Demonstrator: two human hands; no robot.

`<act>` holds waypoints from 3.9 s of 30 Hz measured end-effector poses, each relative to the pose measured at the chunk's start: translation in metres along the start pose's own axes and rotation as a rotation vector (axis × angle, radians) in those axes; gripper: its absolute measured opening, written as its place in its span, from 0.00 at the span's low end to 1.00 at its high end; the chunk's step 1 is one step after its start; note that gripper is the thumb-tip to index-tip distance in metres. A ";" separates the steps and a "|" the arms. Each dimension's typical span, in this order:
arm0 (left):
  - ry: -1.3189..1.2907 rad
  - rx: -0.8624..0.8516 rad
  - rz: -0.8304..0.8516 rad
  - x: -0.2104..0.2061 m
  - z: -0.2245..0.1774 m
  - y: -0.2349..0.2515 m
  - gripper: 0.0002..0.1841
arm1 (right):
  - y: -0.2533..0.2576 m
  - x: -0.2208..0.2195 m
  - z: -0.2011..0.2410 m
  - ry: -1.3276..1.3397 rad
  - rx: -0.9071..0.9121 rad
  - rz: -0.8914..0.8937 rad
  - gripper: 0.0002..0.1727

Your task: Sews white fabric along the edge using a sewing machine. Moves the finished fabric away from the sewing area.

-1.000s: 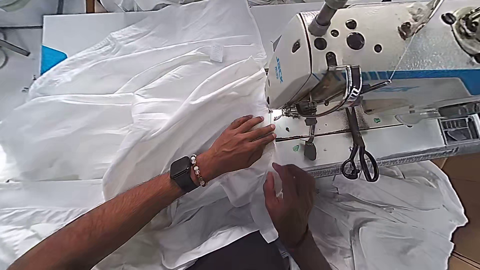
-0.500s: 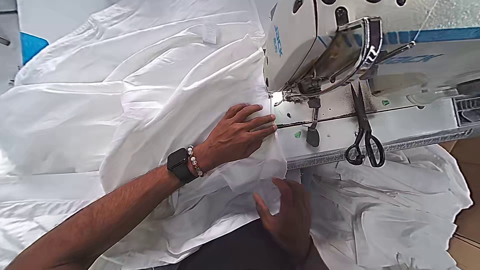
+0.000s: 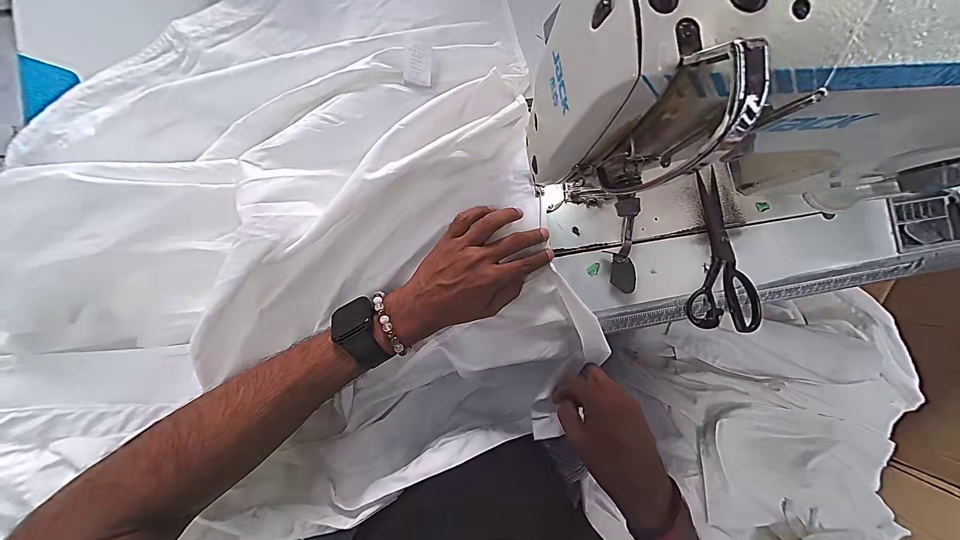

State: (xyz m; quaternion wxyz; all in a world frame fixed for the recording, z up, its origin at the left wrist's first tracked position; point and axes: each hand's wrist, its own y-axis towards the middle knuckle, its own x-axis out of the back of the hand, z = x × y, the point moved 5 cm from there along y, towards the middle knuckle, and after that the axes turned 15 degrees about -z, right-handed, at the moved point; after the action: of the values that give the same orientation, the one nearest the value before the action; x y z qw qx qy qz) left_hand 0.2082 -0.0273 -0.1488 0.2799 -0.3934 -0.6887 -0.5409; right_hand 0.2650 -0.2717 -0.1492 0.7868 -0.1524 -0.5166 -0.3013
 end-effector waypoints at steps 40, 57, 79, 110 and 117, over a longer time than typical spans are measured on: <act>0.058 -0.172 -0.015 0.014 0.090 0.055 0.15 | 0.165 -0.023 0.052 -0.325 0.186 -0.364 0.21; 0.223 0.287 0.472 0.082 0.101 -0.034 0.38 | 0.159 -0.018 0.035 -0.133 0.003 -0.496 0.17; 0.262 0.318 0.115 0.019 0.027 0.004 0.25 | 0.144 -0.033 0.052 -0.349 0.106 -0.434 0.27; -0.063 0.071 -0.033 -0.001 0.046 0.018 0.23 | 0.145 -0.022 0.032 0.077 0.380 -0.536 0.16; -0.098 -0.137 0.035 0.003 0.072 0.027 0.22 | 0.126 -0.034 0.037 -0.042 0.360 -0.545 0.21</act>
State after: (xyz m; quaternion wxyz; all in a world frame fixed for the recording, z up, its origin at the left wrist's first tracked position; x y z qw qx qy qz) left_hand 0.2318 0.0453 -0.1507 0.2278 -0.4498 -0.6559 -0.5618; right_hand 0.3081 -0.1431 -0.1550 0.6808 0.1269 -0.5994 -0.4015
